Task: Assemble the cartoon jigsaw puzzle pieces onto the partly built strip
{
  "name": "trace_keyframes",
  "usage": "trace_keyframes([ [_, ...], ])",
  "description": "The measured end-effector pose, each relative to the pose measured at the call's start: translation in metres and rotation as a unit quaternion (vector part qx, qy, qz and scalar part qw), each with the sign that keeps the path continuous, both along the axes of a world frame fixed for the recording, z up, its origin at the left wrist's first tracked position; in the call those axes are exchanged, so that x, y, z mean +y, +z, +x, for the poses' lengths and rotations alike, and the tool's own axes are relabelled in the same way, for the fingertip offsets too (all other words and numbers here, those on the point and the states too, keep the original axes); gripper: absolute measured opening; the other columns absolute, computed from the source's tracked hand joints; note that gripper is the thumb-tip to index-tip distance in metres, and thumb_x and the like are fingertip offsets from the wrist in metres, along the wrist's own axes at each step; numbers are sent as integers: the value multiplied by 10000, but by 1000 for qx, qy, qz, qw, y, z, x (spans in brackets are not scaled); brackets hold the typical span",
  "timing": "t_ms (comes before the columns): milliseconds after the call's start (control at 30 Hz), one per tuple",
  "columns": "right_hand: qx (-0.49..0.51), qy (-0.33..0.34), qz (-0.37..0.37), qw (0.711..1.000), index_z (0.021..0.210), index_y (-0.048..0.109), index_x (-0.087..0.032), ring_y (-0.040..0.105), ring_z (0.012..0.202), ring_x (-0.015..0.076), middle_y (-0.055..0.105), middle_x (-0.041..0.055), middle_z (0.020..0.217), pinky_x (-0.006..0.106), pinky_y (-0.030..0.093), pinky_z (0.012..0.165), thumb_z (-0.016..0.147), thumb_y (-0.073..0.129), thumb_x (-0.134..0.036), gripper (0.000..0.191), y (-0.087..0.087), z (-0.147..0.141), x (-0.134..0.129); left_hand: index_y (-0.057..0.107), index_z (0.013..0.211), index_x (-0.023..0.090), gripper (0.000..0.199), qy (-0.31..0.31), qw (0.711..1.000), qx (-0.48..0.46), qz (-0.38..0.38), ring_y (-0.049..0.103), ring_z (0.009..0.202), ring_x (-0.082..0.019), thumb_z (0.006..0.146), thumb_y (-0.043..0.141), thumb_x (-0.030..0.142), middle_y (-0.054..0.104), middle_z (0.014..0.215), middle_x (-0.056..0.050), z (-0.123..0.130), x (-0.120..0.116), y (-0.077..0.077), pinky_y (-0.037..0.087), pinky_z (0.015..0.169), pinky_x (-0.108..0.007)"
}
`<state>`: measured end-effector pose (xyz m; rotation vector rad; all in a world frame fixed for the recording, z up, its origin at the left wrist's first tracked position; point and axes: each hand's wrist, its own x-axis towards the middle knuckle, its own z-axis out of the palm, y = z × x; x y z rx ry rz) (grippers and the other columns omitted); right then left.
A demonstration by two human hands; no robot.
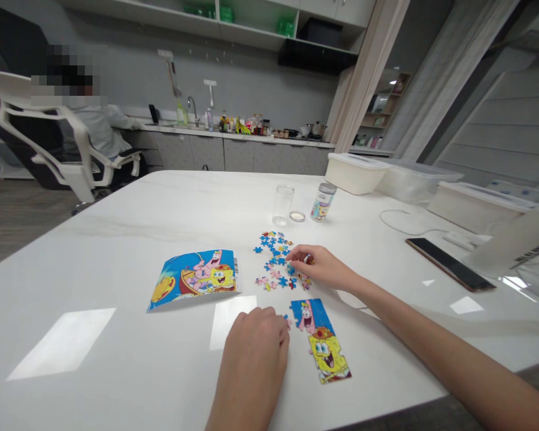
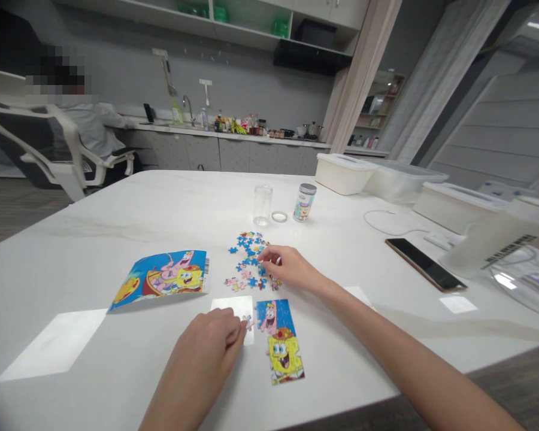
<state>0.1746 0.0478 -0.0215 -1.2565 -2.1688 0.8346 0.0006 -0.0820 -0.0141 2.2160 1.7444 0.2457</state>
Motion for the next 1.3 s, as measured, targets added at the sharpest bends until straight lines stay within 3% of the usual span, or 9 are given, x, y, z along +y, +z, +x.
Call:
trace_keyframes([
  [133, 5, 4, -6, 1000, 870, 688, -183, 581, 688, 131, 671, 19, 781, 261, 457, 633, 824, 567, -173, 130, -1, 0, -1, 484, 558, 206, 344, 35, 998, 33, -34, 542, 630, -192, 883, 415, 119, 576, 630, -32, 2, 0, 0, 280, 576, -315],
  [367, -3, 3, -10, 1000, 936, 705, -195, 601, 690, 136, 706, 31, 859, 275, 482, 660, 840, 550, -176, 183, 2, 2, 0, 344, 507, 214, 398, 128, 990, -5, -66, 455, 525, -163, 876, 486, 255, 441, 506, 3, 0, 0, 3, 245, 523, -290],
  [533, -3, 7, -17, 1000, 927, 713, -188, 611, 720, 136, 708, 48, 968, 281, 489, 687, 850, 523, -176, 206, 2, 2, 0, 321, 501, 208, 405, 130, 989, -7, -75, 445, 537, -157, 868, 483, 259, 422, 518, 5, -7, -2, 4, 239, 539, -290],
  [1000, 29, 1, -65, 997, 808, 675, -172, 573, 651, 125, 659, 19, 744, 273, 444, 628, 770, 628, -268, 114, -2, 2, 3, 292, 486, 195, 442, 120, 989, -14, -83, 422, 570, -147, 866, 510, 256, 427, 534, 5, -12, -1, 1, 215, 562, -305],
  [1167, 37, 11, -62, 997, 791, 650, -170, 580, 679, 131, 665, 29, 777, 284, 462, 653, 772, 639, -312, 144, -2, 1, 3, 409, 560, 205, 340, 135, 987, -40, -72, 472, 586, -153, 863, 544, 277, 500, 587, 7, -12, 1, 0, 252, 549, -292],
  [1300, 29, 19, -56, 998, 809, 664, -172, 581, 689, 129, 675, 34, 793, 282, 466, 669, 783, 630, -282, 118, 0, 1, 1, 603, 885, 206, 68, 120, 988, -78, -64, 558, 683, -188, 859, 578, 264, 592, 684, 8, -13, -2, -1, 319, 585, -286],
])
